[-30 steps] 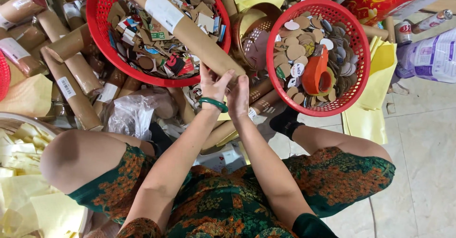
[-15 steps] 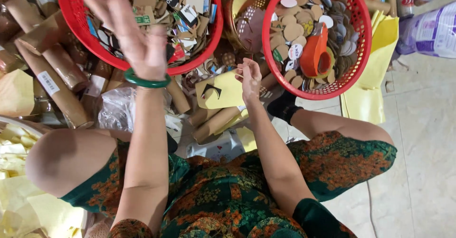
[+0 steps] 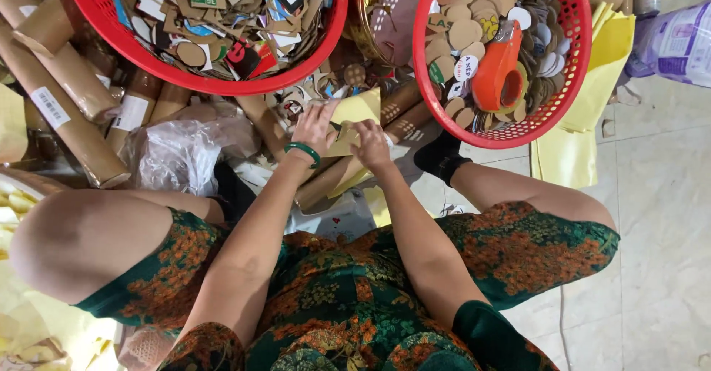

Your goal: The recorder sorts various shapes and types of cardboard pieces into separate red plastic baskets.

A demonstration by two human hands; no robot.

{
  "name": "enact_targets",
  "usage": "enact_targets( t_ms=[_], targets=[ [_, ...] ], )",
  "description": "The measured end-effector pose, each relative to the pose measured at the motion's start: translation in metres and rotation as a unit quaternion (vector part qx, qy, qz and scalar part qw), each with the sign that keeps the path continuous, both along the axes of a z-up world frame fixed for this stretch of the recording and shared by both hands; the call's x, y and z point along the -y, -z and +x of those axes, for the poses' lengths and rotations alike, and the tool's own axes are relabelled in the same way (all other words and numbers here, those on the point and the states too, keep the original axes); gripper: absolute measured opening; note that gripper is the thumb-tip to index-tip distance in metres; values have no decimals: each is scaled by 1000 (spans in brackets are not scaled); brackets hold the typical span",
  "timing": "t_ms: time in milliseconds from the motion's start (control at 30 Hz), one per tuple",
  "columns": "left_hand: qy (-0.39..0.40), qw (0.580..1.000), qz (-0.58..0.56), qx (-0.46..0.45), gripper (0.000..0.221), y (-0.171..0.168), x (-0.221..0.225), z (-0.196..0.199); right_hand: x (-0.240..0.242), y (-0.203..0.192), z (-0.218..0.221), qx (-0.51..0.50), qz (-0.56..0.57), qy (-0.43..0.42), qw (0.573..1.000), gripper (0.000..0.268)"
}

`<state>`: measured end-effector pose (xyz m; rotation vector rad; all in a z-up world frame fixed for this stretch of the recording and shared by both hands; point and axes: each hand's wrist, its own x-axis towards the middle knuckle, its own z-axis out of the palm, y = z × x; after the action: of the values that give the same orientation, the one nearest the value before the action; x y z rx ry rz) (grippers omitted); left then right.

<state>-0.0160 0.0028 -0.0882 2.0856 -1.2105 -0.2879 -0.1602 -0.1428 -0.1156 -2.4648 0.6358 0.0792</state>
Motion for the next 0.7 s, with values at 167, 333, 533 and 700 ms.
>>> enact_targets(
  t_ms=[167,333,533,700],
  targets=[
    [43,980,196,-10,85,38,-19,-16,-10,0,0,-87,-79,40,992,92],
    [70,969,234,-20,90,37,-24,-21,6,35,14,-36,76,166,983,81],
    [24,974,225,-15,65,60,-24,-22,23,52,25,268,405,273,830,61],
    [85,952,291,39,82,40,-19,-28,-3,53,-8,160,-30,205,965,64]
  ],
)
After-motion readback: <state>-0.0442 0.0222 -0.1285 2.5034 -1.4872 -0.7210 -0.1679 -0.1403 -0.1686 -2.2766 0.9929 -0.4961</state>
